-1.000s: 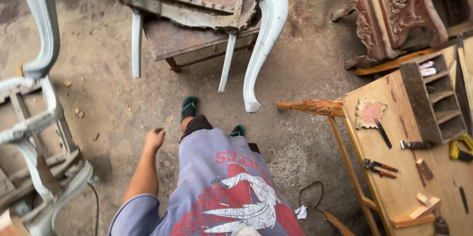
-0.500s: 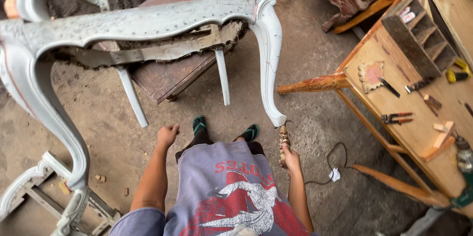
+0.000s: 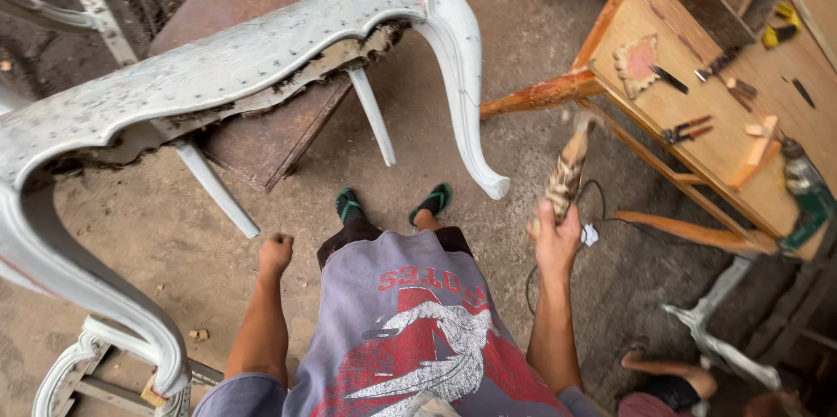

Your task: The person uses a chisel to shape a small wooden piece, then fits it into a broken section of a white chair leg. They secure the piece by hammering nails into the leg and continue to adjust and hammer the joint.

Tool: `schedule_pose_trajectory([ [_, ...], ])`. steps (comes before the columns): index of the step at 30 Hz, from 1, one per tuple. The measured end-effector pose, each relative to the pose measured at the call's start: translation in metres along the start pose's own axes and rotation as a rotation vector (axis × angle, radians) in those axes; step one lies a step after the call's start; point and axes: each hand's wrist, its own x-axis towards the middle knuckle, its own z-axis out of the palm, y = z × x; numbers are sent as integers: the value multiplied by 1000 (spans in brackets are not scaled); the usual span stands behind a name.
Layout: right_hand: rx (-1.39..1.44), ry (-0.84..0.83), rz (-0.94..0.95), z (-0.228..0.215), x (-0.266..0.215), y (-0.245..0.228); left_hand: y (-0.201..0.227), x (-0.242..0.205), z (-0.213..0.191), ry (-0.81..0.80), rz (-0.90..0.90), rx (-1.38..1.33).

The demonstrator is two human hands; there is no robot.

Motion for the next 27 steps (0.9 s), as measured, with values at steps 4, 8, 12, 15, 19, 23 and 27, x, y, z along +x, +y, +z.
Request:
schedule_pose_trajectory([
  [4, -178, -128, -224, 43, 12, -68, 22, 25, 1, -18, 50, -55],
  [8, -395, -146, -447, 90, 14, -105, 32, 35, -2, 3, 98, -142],
  [12, -399, -78, -744, 104, 15, -123, 24, 25, 1, 37, 118, -253],
  [15, -319, -125, -633, 111, 31, -121, 2, 7, 0, 11, 20, -124],
  [19, -522, -244, -362, 106, 44, -105, -22, -24, 2, -50, -114, -11],
  [23, -314, -87, -424, 71, 24, -61, -24, -50, 1, -28, -147, -168],
  [27, -475, 47, -362, 15, 29, 16, 2, -58, 15, -88, -159, -70],
])
